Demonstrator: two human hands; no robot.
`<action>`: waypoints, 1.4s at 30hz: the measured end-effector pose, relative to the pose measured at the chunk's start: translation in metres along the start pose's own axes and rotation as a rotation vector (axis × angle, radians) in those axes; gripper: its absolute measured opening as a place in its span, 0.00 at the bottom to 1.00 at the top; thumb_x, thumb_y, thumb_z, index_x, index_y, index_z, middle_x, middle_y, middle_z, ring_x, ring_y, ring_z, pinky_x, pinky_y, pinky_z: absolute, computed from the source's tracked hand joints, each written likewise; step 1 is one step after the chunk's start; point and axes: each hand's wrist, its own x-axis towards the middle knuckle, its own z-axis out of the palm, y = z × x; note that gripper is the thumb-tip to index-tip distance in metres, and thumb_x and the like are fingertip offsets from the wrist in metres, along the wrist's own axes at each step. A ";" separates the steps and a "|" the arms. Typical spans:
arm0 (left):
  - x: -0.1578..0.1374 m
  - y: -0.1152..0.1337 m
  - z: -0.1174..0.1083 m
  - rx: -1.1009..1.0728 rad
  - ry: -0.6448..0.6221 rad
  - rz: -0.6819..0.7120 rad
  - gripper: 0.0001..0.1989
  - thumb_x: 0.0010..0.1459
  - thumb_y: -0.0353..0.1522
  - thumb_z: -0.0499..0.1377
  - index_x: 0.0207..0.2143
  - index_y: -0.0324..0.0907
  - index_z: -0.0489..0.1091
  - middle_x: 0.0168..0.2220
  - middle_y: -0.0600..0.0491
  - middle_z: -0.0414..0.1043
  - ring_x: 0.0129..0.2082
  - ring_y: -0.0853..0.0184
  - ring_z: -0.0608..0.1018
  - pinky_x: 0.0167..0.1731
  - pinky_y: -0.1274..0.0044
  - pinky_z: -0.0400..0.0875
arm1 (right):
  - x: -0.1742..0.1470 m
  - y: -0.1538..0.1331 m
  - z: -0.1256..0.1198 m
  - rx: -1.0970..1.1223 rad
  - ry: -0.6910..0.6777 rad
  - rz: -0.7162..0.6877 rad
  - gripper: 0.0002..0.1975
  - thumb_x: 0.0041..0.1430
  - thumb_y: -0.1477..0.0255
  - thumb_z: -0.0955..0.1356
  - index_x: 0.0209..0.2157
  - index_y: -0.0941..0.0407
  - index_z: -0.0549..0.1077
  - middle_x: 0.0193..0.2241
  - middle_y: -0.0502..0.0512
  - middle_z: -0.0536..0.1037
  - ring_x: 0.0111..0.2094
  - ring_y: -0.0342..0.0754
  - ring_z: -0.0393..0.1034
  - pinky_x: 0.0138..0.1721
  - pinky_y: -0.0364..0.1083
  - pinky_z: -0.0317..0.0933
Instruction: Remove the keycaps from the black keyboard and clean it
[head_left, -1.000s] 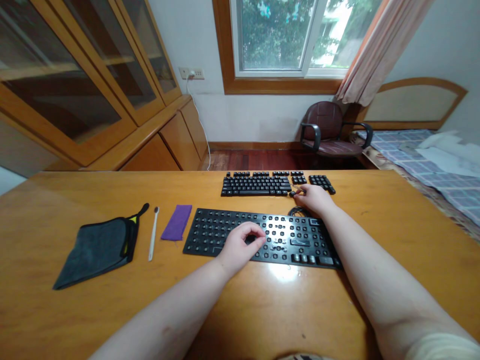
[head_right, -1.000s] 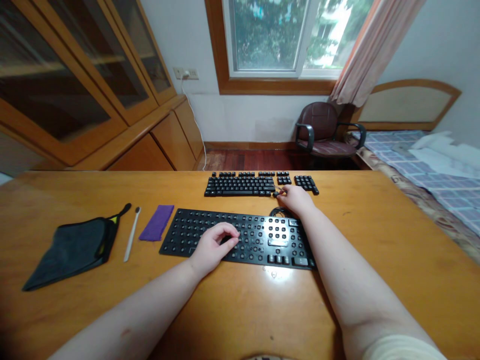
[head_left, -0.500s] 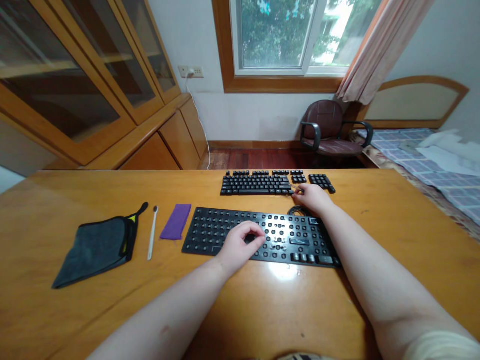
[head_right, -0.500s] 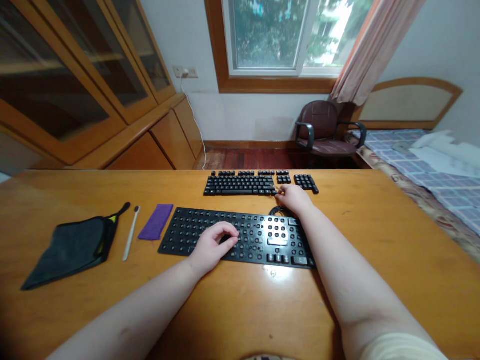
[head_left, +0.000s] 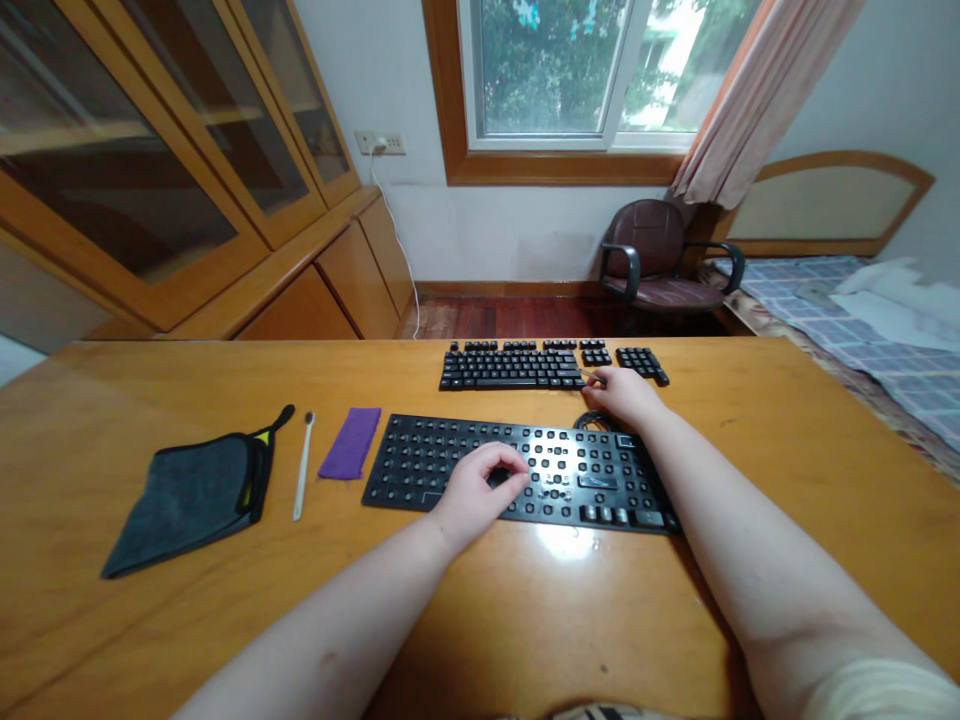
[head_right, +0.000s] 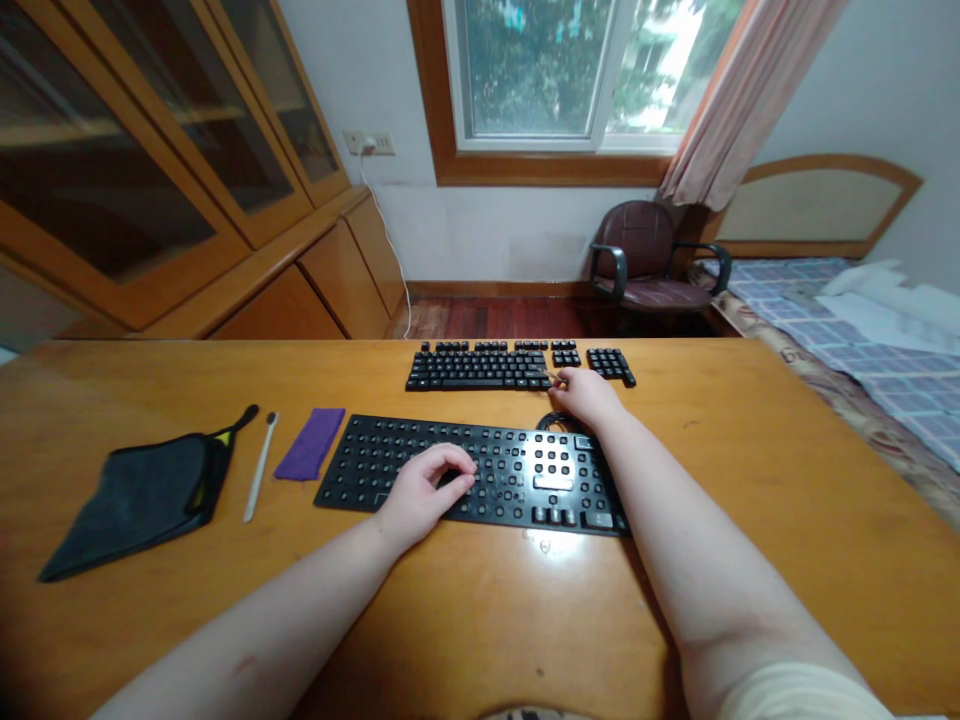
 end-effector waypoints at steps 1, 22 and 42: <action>0.000 0.000 0.000 -0.001 0.001 0.003 0.00 0.52 0.28 0.59 0.28 0.40 0.69 0.32 0.51 0.72 0.35 0.67 0.74 0.39 0.74 0.68 | 0.000 0.000 0.000 -0.001 -0.001 -0.003 0.10 0.50 0.63 0.66 0.30 0.54 0.74 0.27 0.55 0.76 0.29 0.48 0.67 0.26 0.42 0.54; 0.000 -0.001 0.001 0.016 -0.005 -0.007 0.00 0.52 0.28 0.59 0.29 0.40 0.70 0.32 0.51 0.72 0.35 0.67 0.74 0.39 0.74 0.69 | 0.001 0.000 0.001 -0.005 -0.003 -0.006 0.11 0.51 0.64 0.66 0.33 0.54 0.76 0.30 0.56 0.78 0.30 0.49 0.69 0.27 0.42 0.56; -0.007 0.016 0.004 0.507 -0.400 0.267 0.10 0.56 0.32 0.56 0.41 0.45 0.70 0.47 0.52 0.72 0.49 0.65 0.71 0.53 0.67 0.60 | -0.080 -0.040 -0.055 0.880 0.495 -0.249 0.21 0.62 0.61 0.56 0.29 0.57 0.73 0.23 0.52 0.69 0.24 0.44 0.63 0.26 0.42 0.57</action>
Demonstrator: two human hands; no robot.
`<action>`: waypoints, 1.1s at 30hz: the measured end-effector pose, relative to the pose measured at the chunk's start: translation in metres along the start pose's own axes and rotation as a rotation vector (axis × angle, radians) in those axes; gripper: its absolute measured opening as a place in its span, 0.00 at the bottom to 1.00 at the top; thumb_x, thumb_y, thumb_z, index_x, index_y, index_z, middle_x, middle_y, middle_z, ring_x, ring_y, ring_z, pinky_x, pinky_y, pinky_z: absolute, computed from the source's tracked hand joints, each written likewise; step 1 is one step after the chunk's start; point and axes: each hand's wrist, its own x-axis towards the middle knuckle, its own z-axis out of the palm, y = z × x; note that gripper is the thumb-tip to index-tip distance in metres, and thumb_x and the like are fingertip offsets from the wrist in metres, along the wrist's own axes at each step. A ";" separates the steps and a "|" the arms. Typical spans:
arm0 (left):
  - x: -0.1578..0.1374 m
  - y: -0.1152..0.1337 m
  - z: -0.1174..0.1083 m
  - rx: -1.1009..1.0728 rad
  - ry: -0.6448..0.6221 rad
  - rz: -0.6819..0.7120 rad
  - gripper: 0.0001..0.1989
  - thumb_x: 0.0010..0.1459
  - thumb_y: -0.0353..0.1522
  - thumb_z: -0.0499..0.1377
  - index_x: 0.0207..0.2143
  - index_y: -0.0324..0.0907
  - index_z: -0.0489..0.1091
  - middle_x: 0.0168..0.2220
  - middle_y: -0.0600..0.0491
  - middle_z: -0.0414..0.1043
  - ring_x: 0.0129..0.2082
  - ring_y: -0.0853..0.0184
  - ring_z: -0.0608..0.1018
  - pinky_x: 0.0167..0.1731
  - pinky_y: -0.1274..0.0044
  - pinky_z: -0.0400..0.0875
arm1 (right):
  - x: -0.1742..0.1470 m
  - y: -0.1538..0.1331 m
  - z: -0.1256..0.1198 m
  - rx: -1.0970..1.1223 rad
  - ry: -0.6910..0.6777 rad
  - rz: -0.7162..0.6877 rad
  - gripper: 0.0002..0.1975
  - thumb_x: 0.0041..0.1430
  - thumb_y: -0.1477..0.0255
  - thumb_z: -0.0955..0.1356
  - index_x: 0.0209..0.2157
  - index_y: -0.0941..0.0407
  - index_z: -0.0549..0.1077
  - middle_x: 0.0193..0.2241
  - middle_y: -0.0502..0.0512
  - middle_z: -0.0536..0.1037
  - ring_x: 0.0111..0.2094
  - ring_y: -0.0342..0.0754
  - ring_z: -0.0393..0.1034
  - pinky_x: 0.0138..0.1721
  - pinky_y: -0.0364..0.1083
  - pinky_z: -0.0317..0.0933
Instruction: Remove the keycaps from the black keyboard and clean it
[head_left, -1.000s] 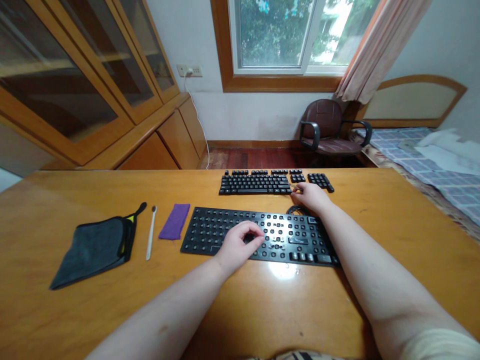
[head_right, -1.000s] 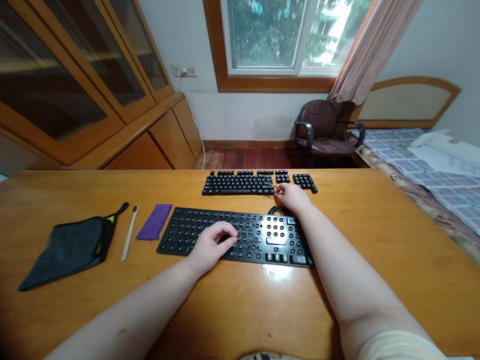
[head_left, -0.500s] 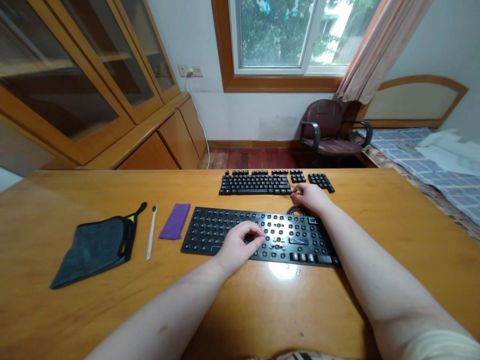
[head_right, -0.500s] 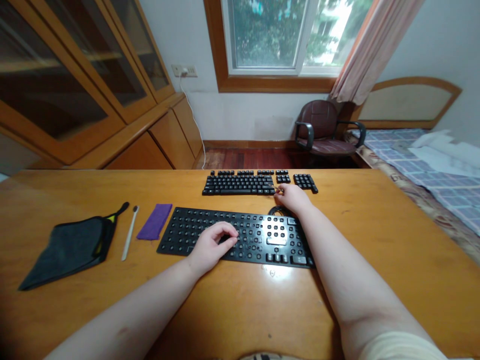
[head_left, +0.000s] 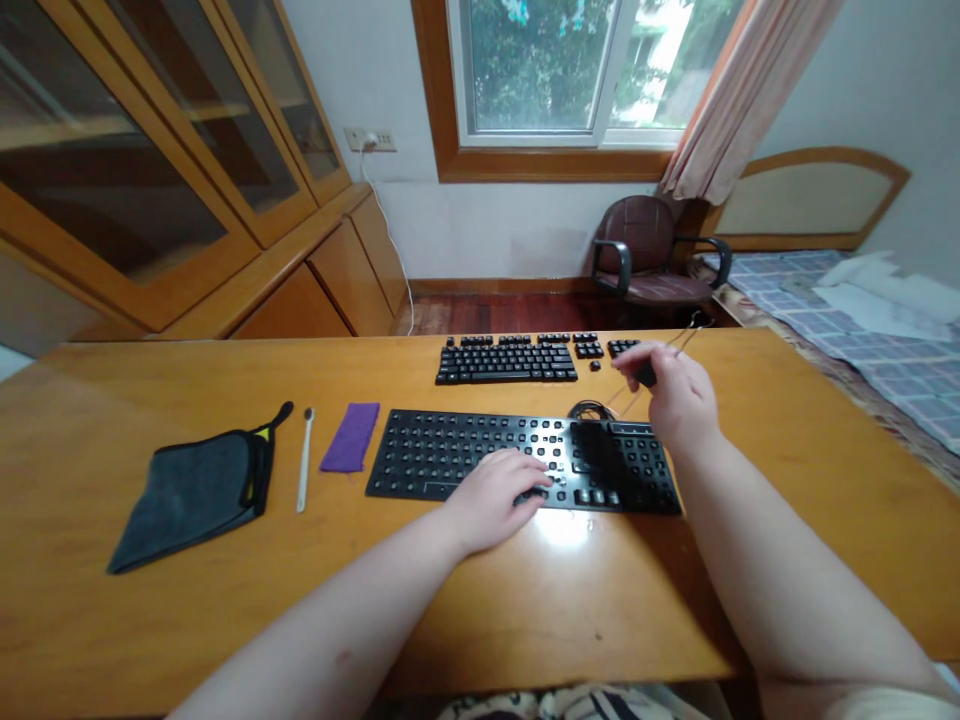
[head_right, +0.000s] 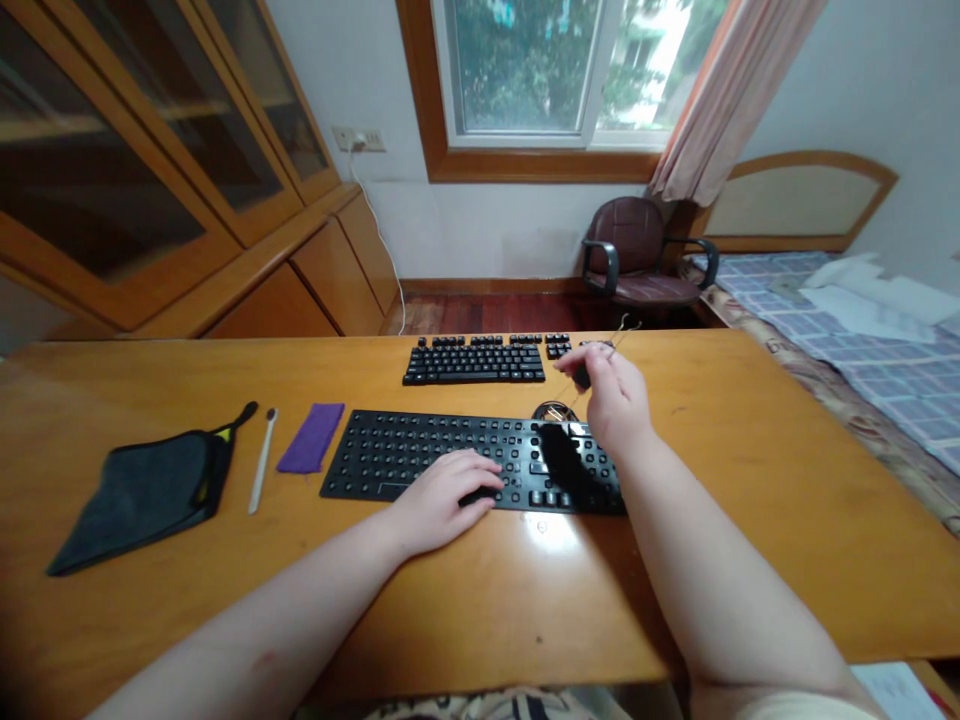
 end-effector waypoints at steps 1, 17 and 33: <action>0.000 -0.001 0.000 0.033 -0.005 0.007 0.10 0.56 0.32 0.56 0.42 0.45 0.70 0.48 0.52 0.71 0.50 0.65 0.70 0.55 0.67 0.58 | -0.013 -0.004 -0.001 -0.022 -0.062 0.014 0.22 0.63 0.60 0.55 0.26 0.57 0.72 0.20 0.50 0.67 0.21 0.43 0.61 0.24 0.42 0.55; 0.012 0.067 0.072 0.403 -0.098 -0.172 0.34 0.53 0.46 0.57 0.60 0.49 0.53 0.64 0.40 0.47 0.63 0.47 0.48 0.58 0.54 0.45 | -0.073 0.011 0.000 -0.404 -0.770 0.065 0.10 0.61 0.70 0.61 0.31 0.56 0.72 0.30 0.55 0.77 0.32 0.48 0.70 0.36 0.45 0.61; 0.006 0.046 0.070 0.345 -0.169 -0.099 0.27 0.55 0.48 0.53 0.54 0.47 0.63 0.65 0.44 0.41 0.64 0.49 0.42 0.58 0.55 0.43 | -0.078 0.006 -0.007 -0.406 -0.955 -0.308 0.09 0.60 0.72 0.64 0.39 0.55 0.76 0.32 0.58 0.78 0.35 0.48 0.71 0.39 0.48 0.64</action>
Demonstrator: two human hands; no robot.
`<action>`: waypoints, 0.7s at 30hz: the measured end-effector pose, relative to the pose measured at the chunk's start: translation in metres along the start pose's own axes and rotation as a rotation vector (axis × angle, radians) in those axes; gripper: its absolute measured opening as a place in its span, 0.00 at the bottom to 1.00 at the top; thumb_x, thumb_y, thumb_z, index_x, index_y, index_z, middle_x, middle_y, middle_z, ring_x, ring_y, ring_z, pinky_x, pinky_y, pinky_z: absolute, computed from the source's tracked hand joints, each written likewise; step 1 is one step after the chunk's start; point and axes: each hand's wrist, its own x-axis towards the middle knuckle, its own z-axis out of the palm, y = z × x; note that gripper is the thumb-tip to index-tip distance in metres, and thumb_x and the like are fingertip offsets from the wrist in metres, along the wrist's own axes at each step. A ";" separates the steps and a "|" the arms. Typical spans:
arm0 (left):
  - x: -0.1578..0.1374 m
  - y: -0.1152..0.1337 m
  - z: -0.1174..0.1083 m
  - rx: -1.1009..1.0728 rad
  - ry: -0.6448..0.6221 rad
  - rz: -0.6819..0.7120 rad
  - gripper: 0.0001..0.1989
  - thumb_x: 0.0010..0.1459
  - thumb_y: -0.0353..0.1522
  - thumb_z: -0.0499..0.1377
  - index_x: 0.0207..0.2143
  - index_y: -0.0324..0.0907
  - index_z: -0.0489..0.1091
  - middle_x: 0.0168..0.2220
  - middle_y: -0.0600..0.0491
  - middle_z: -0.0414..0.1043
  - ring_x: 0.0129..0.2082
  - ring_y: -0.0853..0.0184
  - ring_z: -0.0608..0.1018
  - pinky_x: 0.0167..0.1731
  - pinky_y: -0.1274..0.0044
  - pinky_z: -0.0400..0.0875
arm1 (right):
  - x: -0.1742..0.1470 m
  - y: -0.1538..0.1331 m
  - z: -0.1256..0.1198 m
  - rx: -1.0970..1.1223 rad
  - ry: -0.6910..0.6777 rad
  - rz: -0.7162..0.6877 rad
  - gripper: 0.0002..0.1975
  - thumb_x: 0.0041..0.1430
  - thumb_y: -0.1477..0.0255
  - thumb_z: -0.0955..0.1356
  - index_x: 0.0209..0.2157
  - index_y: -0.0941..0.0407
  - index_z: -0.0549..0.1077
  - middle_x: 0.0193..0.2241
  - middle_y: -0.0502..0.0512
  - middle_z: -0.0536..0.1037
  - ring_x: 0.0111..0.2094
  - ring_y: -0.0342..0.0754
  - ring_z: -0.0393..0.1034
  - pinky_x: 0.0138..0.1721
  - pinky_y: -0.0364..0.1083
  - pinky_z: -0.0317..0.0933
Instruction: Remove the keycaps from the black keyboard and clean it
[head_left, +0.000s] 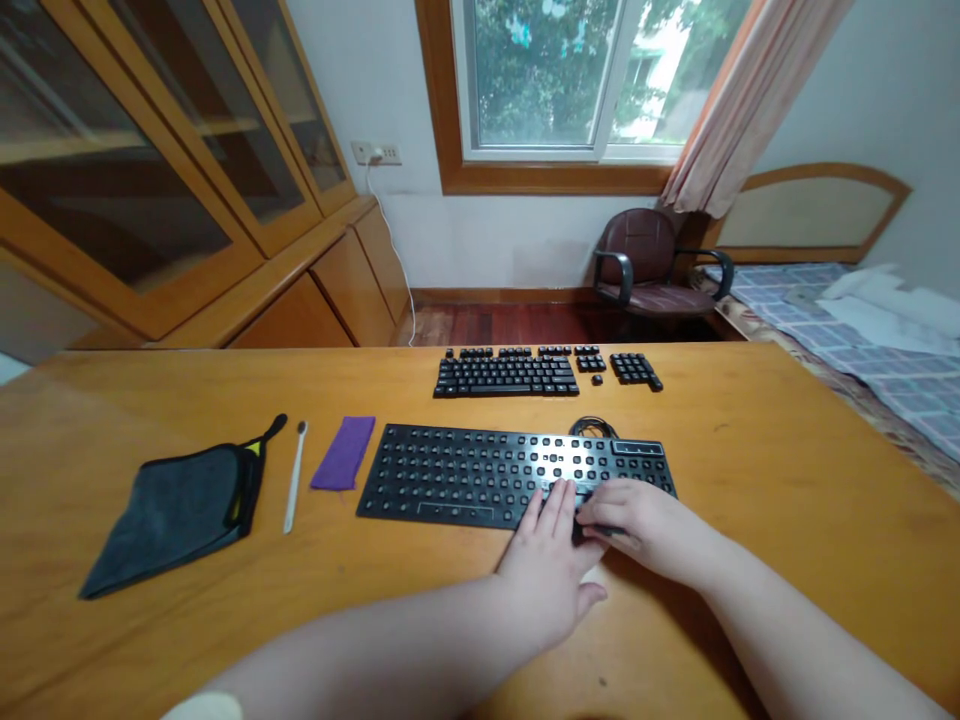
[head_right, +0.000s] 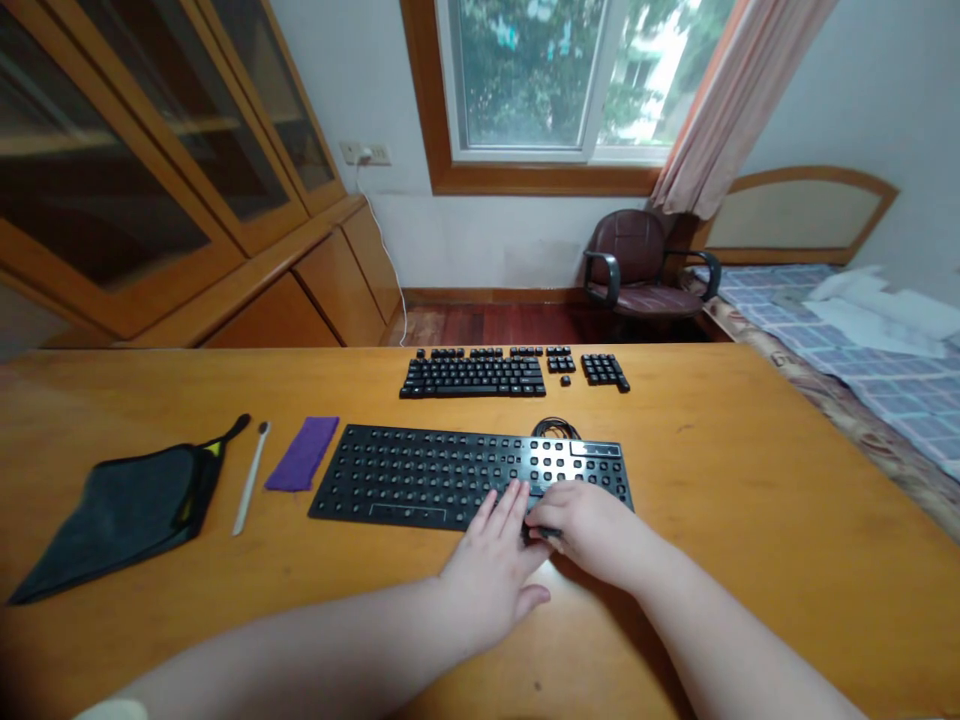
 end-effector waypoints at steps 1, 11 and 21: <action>0.000 0.000 0.001 0.002 0.005 0.000 0.27 0.55 0.48 0.53 0.54 0.47 0.63 0.66 0.44 0.40 0.64 0.49 0.42 0.59 0.55 0.43 | 0.000 -0.001 0.000 -0.021 -0.006 -0.009 0.10 0.60 0.73 0.63 0.39 0.55 0.76 0.32 0.58 0.78 0.34 0.49 0.71 0.38 0.48 0.64; 0.000 0.001 -0.003 -0.005 -0.005 0.009 0.30 0.56 0.48 0.51 0.59 0.48 0.57 0.65 0.43 0.41 0.64 0.48 0.40 0.58 0.54 0.42 | -0.002 0.006 -0.003 0.133 0.103 -0.013 0.10 0.59 0.74 0.64 0.38 0.53 0.76 0.30 0.55 0.80 0.31 0.46 0.74 0.35 0.45 0.66; 0.000 0.000 -0.013 -0.168 0.100 -0.013 0.28 0.55 0.43 0.55 0.57 0.48 0.57 0.64 0.43 0.46 0.63 0.47 0.47 0.57 0.52 0.45 | -0.011 0.020 -0.003 0.238 0.600 0.376 0.07 0.53 0.66 0.69 0.31 0.53 0.78 0.30 0.55 0.80 0.33 0.50 0.75 0.39 0.50 0.69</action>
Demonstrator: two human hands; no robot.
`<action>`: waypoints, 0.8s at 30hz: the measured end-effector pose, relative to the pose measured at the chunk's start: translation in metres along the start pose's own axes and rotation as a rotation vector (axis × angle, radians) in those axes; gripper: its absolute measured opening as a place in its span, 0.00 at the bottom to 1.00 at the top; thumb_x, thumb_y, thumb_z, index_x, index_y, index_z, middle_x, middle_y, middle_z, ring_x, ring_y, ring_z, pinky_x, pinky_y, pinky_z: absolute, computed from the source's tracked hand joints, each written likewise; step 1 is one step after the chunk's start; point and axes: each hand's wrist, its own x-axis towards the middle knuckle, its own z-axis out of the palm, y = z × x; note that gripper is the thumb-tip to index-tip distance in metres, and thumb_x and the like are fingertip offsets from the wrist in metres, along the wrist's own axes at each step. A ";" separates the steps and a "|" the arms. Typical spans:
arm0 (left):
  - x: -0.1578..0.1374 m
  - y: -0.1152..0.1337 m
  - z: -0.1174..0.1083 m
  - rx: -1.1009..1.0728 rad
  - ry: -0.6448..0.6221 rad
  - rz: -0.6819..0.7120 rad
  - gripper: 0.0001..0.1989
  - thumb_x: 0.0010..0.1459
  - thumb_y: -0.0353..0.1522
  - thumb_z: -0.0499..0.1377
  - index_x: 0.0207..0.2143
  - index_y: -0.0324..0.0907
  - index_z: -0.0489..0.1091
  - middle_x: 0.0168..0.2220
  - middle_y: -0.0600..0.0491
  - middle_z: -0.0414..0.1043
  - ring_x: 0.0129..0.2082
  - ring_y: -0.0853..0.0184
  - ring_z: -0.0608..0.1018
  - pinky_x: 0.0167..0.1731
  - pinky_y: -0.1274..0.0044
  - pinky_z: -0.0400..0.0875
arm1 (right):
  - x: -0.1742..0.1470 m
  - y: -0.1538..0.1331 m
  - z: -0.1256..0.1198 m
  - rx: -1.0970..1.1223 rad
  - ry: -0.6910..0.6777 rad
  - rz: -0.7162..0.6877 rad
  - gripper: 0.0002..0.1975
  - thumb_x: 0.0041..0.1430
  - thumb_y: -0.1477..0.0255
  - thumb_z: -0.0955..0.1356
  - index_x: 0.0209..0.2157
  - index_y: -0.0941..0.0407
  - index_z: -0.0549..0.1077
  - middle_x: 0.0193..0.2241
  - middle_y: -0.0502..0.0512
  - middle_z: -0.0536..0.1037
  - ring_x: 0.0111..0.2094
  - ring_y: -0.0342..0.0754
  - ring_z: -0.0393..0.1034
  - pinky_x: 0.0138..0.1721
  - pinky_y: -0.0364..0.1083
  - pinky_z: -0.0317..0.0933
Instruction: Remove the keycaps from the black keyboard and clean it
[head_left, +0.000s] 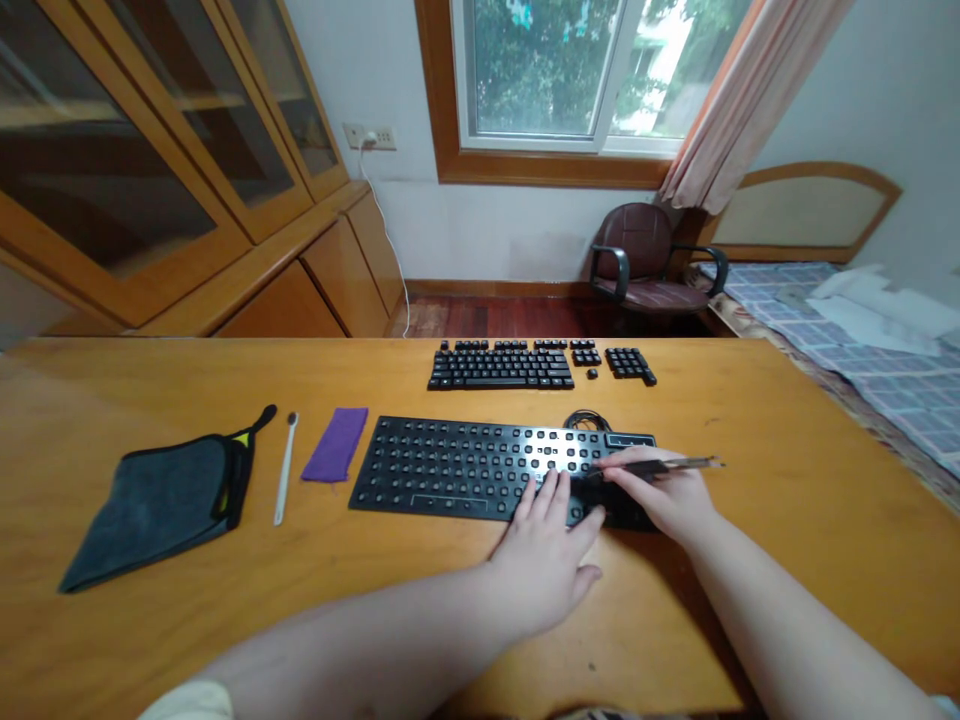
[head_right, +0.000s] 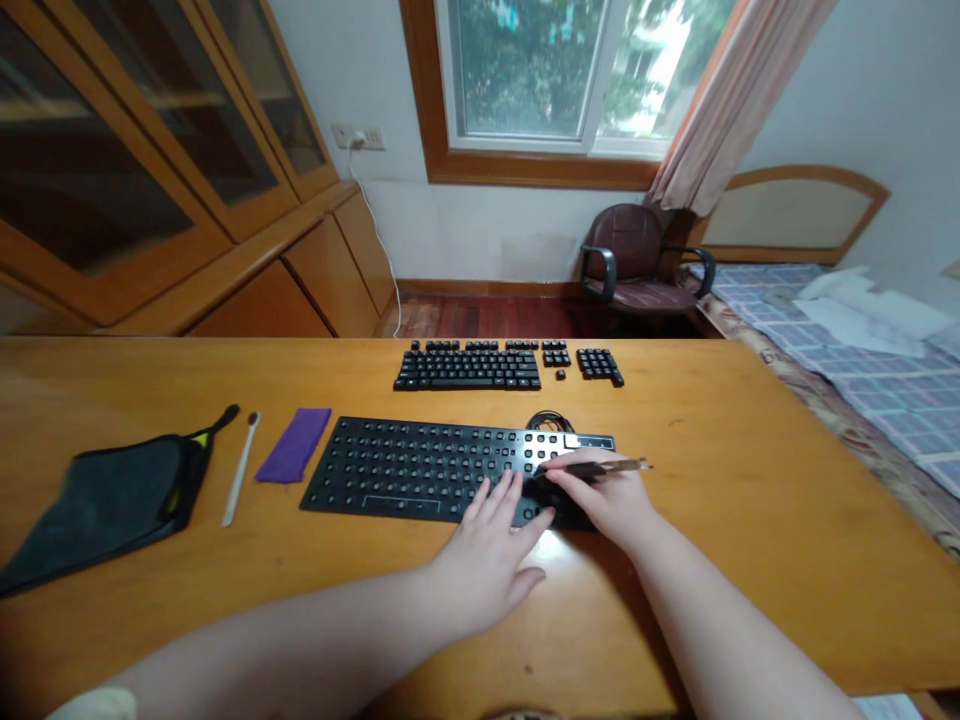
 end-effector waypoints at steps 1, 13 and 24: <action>0.001 -0.001 -0.002 -0.052 0.054 -0.014 0.24 0.55 0.41 0.56 0.53 0.46 0.61 0.62 0.43 0.51 0.63 0.49 0.51 0.58 0.53 0.46 | 0.000 0.000 0.003 0.006 0.020 0.042 0.08 0.53 0.65 0.69 0.30 0.53 0.78 0.30 0.54 0.80 0.32 0.50 0.75 0.39 0.50 0.69; 0.023 -0.019 -0.003 -0.866 0.255 -0.266 0.14 0.51 0.29 0.61 0.42 0.42 0.68 0.39 0.51 0.72 0.36 0.68 0.75 0.38 0.75 0.74 | -0.009 -0.007 0.028 0.281 -0.047 0.129 0.05 0.49 0.68 0.71 0.28 0.54 0.77 0.28 0.54 0.79 0.31 0.49 0.74 0.35 0.47 0.69; 0.024 -0.019 -0.006 -0.830 0.283 -0.270 0.11 0.48 0.29 0.63 0.38 0.43 0.75 0.35 0.52 0.75 0.35 0.68 0.76 0.36 0.77 0.73 | -0.004 -0.008 0.027 0.296 -0.087 -0.154 0.02 0.51 0.70 0.71 0.29 0.53 0.78 0.27 0.53 0.78 0.30 0.46 0.72 0.33 0.46 0.68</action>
